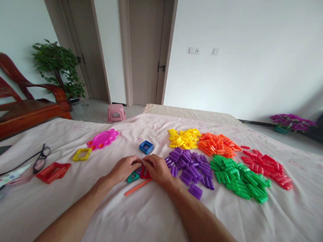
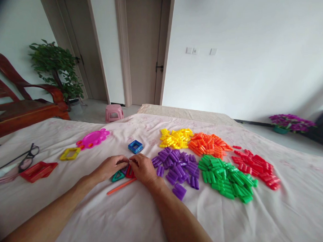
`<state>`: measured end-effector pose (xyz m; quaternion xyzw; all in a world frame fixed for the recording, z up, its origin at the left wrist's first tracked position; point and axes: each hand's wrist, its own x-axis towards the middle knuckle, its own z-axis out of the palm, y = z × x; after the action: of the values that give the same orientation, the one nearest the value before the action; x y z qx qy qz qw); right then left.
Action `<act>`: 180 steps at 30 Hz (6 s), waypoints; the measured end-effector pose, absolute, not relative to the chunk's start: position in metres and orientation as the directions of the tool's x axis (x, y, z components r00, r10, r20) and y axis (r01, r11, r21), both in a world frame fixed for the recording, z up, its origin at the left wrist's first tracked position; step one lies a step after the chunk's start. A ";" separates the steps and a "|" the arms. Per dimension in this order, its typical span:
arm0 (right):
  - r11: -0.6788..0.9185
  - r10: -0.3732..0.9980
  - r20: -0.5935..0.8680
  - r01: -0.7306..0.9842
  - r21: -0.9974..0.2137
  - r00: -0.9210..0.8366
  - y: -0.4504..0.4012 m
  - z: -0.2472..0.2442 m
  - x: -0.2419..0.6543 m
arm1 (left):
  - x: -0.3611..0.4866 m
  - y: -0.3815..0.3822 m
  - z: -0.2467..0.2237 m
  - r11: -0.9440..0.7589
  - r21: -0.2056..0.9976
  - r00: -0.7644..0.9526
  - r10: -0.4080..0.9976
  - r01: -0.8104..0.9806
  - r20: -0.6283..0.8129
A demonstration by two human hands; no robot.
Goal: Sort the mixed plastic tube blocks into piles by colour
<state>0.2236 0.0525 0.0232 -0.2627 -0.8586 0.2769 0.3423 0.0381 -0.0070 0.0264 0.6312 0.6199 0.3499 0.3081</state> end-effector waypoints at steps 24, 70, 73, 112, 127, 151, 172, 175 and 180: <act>0.439 0.793 0.283 0.184 -0.879 -0.539 0.056 0.020 0.222 | 0.048 -0.006 0.029 0.016 0.994 -0.350 0.936 0.110 0.023; 0.710 0.638 0.377 0.323 -0.626 -0.671 0.057 0.021 0.217 | 0.053 -0.003 0.021 0.022 0.972 -0.363 0.925 -0.235 -0.109; 0.709 0.637 0.383 0.314 -0.631 -0.669 0.058 0.020 0.217 | 0.053 -0.001 0.021 0.020 0.983 -0.384 0.919 -0.182 -0.089; 0.615 0.777 0.367 0.494 -0.615 -0.511 0.059 0.020 0.228 | 0.021 0.008 0.009 -0.039 0.950 -0.254 0.959 0.310 0.122; 0.662 0.738 0.381 0.490 -0.567 -0.557 0.056 0.023 0.227 | 0.025 0.008 0.003 -0.057 0.887 -0.250 0.949 0.459 0.191; 0.712 0.686 0.466 0.386 -0.587 -0.558 0.051 0.025 0.228 | 0.022 0.005 0.006 -0.074 0.846 -0.390 0.864 0.529 0.319; 0.810 0.580 0.395 0.453 -0.371 -0.713 0.048 0.036 0.233 | 0.005 0.010 0.004 -0.060 0.625 -0.284 0.854 0.778 0.435; 0.863 0.499 0.375 0.407 -0.299 -0.781 0.045 0.038 0.232 | 0.006 0.009 0.005 -0.062 0.582 -0.240 0.871 0.811 0.429; 0.904 0.410 0.427 0.299 -0.305 -0.806 0.045 0.033 0.230 | 0.010 0.007 0.007 -0.046 0.519 -0.211 0.880 0.854 0.425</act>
<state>0.2298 0.0455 0.0330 -0.1877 -0.9436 0.1122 0.2486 0.0097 0.0066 0.0065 0.6278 0.6905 0.3587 0.0187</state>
